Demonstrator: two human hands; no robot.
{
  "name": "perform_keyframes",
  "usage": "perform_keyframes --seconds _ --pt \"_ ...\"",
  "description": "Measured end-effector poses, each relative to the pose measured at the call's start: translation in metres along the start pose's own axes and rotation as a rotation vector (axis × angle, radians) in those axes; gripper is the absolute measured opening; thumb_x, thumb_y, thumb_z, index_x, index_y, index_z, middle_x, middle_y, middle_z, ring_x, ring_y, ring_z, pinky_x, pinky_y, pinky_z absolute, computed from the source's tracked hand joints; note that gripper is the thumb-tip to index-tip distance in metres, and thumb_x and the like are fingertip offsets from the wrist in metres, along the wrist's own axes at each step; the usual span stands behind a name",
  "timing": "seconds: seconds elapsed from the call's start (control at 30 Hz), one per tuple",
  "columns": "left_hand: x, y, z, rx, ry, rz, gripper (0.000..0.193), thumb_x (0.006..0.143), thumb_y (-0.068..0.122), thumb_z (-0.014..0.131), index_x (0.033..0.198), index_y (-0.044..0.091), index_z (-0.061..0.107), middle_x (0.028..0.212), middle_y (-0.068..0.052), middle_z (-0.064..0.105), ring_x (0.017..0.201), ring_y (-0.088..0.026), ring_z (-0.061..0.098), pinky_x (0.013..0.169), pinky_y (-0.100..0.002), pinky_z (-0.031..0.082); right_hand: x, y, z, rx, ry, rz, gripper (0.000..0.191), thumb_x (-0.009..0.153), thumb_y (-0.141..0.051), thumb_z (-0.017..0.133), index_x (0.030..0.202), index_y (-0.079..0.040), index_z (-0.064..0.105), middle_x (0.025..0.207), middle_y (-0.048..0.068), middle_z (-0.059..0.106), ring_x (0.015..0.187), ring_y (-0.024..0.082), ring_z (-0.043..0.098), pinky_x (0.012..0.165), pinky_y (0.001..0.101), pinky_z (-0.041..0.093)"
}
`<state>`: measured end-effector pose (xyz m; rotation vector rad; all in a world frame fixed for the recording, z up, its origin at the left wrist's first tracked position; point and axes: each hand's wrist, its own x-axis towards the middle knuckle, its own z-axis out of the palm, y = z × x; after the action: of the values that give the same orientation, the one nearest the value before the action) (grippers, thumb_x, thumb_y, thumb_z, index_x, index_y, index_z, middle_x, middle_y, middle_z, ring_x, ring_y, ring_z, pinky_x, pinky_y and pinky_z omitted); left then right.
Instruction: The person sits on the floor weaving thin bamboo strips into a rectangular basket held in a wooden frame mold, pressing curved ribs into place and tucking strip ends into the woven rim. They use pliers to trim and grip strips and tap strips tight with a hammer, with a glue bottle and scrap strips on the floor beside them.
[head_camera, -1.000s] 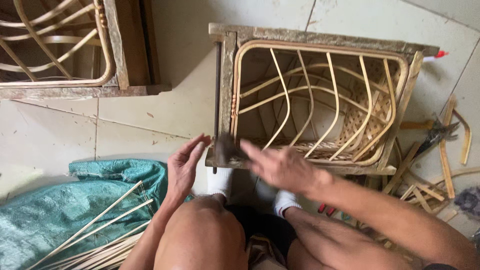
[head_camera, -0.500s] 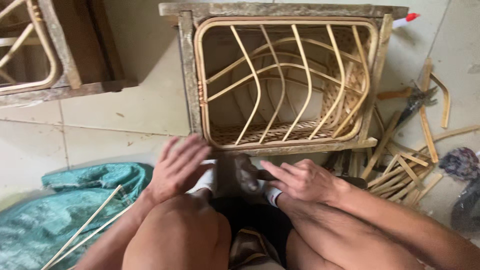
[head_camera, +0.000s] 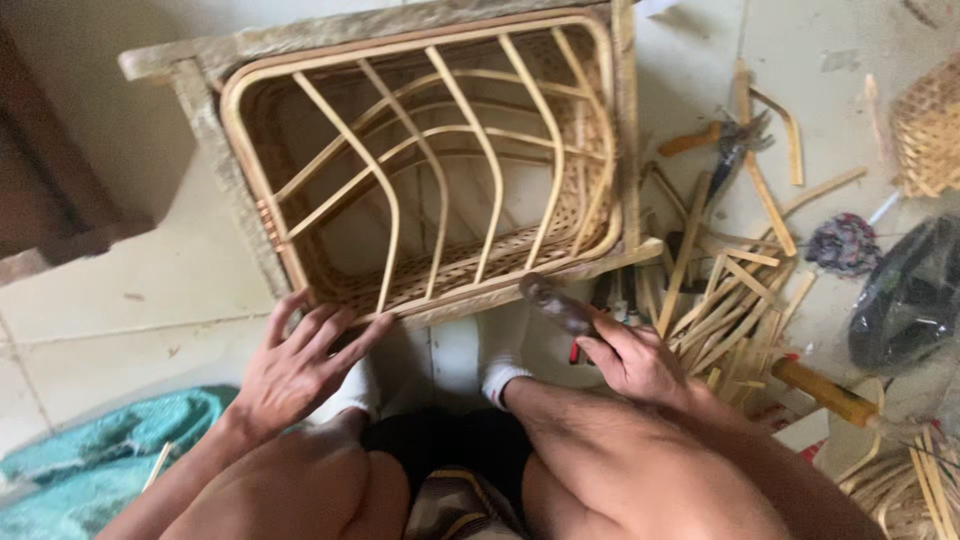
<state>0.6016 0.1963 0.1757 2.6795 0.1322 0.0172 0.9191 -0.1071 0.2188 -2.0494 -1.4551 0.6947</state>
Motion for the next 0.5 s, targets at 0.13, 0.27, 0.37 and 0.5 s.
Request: perform_keyframes --seconds 0.13,0.27,0.37,0.5 --pt "0.006 0.005 -0.005 0.015 0.055 0.007 0.083 0.07 0.024 0.072 0.15 0.022 0.05 0.115 -0.005 0.063 0.112 -0.023 0.059 0.113 -0.052 0.033 -0.037 0.025 -0.001 0.097 0.107 0.306 0.031 0.099 -0.012 0.065 0.127 0.002 0.066 0.071 0.008 0.07 0.057 0.014 0.067 0.048 0.0302 0.055" --pt "0.009 0.01 -0.007 0.042 0.118 0.015 0.082 0.07 0.044 0.071 0.147 0.022 0.055 0.113 -0.005 0.063 0.11 -0.022 0.06 0.112 -0.051 0.035 -0.057 0.041 -0.006 0.062 0.214 0.439 0.037 0.103 -0.01 0.057 0.137 0.005 0.059 0.068 0.007 0.068 0.056 0.013 0.066 0.05 0.0285 0.056" --pt "0.009 0.014 -0.005 0.07 0.135 0.007 0.071 0.074 0.027 0.074 0.144 0.024 0.058 0.112 -0.005 0.064 0.107 -0.022 0.062 0.111 -0.05 0.037 -0.059 0.044 -0.006 0.04 0.172 0.382 0.038 0.101 -0.011 0.058 0.135 0.005 0.061 0.064 0.006 0.068 0.048 0.013 0.063 0.036 0.026 0.052" --pt "0.006 0.02 -0.001 0.073 0.13 -0.036 0.068 0.078 0.01 0.077 0.143 0.023 0.06 0.111 -0.004 0.066 0.106 -0.023 0.064 0.11 -0.05 0.039 -0.051 0.041 -0.003 0.005 0.165 0.249 0.028 0.101 -0.012 0.061 0.125 0.003 0.064 0.07 0.008 0.069 0.046 0.011 0.061 0.039 0.0258 0.049"
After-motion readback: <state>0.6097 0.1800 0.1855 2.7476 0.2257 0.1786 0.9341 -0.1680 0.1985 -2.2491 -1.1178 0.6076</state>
